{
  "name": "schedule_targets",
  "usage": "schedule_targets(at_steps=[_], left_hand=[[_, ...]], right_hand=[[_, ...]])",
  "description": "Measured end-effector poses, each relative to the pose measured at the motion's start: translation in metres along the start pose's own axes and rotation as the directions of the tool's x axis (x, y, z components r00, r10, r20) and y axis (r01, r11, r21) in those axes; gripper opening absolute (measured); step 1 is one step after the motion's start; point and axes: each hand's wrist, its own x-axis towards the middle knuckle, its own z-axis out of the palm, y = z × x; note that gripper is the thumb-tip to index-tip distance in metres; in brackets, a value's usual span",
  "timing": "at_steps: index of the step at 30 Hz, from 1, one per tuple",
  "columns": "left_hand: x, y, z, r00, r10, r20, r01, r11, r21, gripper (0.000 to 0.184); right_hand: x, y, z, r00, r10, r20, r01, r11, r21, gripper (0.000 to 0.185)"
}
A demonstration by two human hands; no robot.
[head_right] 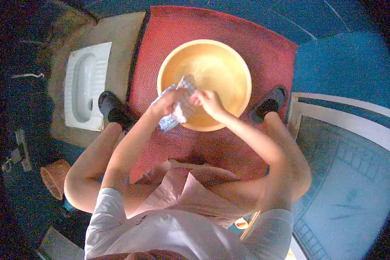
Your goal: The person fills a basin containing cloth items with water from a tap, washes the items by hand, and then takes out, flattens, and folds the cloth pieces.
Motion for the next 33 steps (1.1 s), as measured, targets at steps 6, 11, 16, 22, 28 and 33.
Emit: schedule_targets(at_steps=[6, 11, 16, 22, 28, 33], left_hand=[[-0.045, 0.018, 0.022, 0.984, -0.099, 0.147, 0.081, 0.989, 0.125, 0.039], [-0.065, 0.034, 0.038, 0.937, -0.25, 0.244, 0.171, 0.938, 0.303, 0.041], [-0.069, 0.043, 0.017, 0.944, -0.269, 0.189, 0.196, 0.922, 0.334, 0.041], [-0.068, 0.04, -0.038, 0.962, -0.273, -0.002, 0.24, 0.842, 0.483, 0.044], [-0.061, 0.037, -0.078, 0.937, -0.303, -0.173, 0.338, 0.666, 0.665, 0.046], [-0.04, 0.014, -0.155, 0.968, 0.239, -0.081, -0.024, 0.409, 0.912, 0.037]], right_hand=[[0.01, 0.005, -0.029, 0.98, -0.177, -0.087, 0.168, 0.98, -0.108, 0.069], [0.021, 0.013, -0.05, 0.965, -0.148, 0.215, 0.11, 0.978, 0.179, 0.073], [0.021, 0.008, -0.057, 0.981, -0.003, 0.194, -0.024, 0.99, 0.137, 0.039], [0.03, 0.012, -0.057, 0.996, 0.04, 0.08, -0.047, 0.995, 0.092, 0.036], [0.036, 0.024, -0.059, 0.993, 0.098, 0.063, -0.107, 0.983, 0.151, 0.036], [0.048, 0.056, -0.051, 0.974, 0.225, -0.027, -0.22, 0.966, 0.139, 0.039]])
